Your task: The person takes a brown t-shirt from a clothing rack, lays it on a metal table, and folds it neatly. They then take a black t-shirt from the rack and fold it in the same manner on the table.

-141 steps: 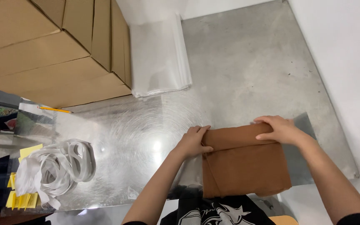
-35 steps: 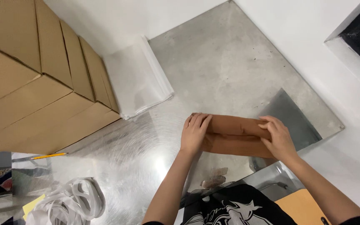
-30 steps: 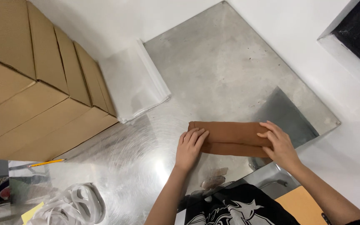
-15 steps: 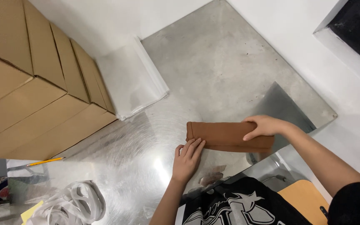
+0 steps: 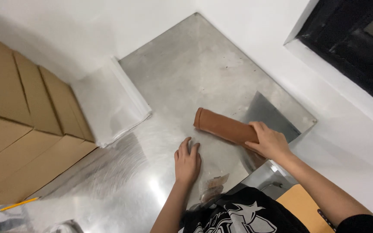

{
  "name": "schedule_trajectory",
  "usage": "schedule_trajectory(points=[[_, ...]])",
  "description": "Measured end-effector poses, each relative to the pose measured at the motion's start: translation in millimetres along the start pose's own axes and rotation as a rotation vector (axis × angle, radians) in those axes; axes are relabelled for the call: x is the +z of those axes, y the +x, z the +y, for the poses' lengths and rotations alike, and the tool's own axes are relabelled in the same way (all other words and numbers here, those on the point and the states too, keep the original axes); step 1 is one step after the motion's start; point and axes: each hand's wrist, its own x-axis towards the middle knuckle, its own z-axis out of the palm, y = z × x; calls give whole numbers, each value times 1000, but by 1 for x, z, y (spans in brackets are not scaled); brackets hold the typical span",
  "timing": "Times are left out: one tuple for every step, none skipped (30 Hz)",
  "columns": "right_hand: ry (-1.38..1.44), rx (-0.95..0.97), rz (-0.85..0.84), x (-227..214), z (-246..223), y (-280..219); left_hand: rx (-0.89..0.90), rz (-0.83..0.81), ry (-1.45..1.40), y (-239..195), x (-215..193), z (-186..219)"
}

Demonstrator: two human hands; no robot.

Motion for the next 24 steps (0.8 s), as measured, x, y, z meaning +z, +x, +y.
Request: schedule_trajectory(points=[[1, 15, 7, -7, 12, 5, 16, -3, -5, 8, 2, 2], [18, 78, 65, -13, 24, 11, -85, -94, -46, 16, 5, 4], [36, 141, 123, -20, 35, 16, -186, -186, -85, 25, 7, 5], [35, 149, 129, -24, 51, 23, -176, -186, -88, 26, 4, 10], [5, 194, 187, -27, 67, 30, -191, -215, -101, 27, 0, 14], [-23, 232, 242, -30, 81, 38, -211, -242, -112, 27, -4, 16], [-23, 233, 246, -29, 100, 44, -207, -240, -111, 26, 6, 11], [-30, 291, 290, -25, 118, 50, -136, -139, -121, 24, 14, 4], [-37, 349, 334, -21, 135, 56, -64, -38, -130, 22, 23, -3], [-37, 349, 336, -21, 141, 54, -63, -36, -129, 22, 25, -5], [-10, 393, 352, -21, 148, 53, -57, -16, -112, 23, 27, -7], [15, 437, 361, -18, 154, 50, -55, -1, -95, 19, 30, -8], [15, 437, 358, -18, 149, 47, -57, -4, -95, 19, 29, -8], [-58, 411, 418, -17, 144, 44, -41, 5, -84, 19, 28, -7], [-132, 383, 477, -16, 138, 41, -25, 15, -73, 18, 27, -7], [-130, 379, 474, -6, 144, 46, -30, 14, -71, 18, 28, -9], [-332, 319, 642, 4, 149, 50, -26, 8, -43, 18, 28, -10], [-535, 257, 809, 13, 156, 55, -22, 2, -19, 18, 30, -10], [-536, 252, 807, 9, 148, 54, -27, 2, -20, 17, 29, -9], [-450, 130, 802, 5, 141, 55, -30, -7, -13, 17, 29, -9], [-363, 9, 794, 0, 133, 56, -33, -16, -6, 17, 29, -8], [-364, -2, 794, 0, 128, 61, -43, -10, -7, 18, 29, -8], [-333, -45, 763, 0, 123, 66, -36, 8, -5, 19, 30, -9], [-301, -94, 729, 0, 118, 72, -37, 28, -3, 18, 31, -8]])
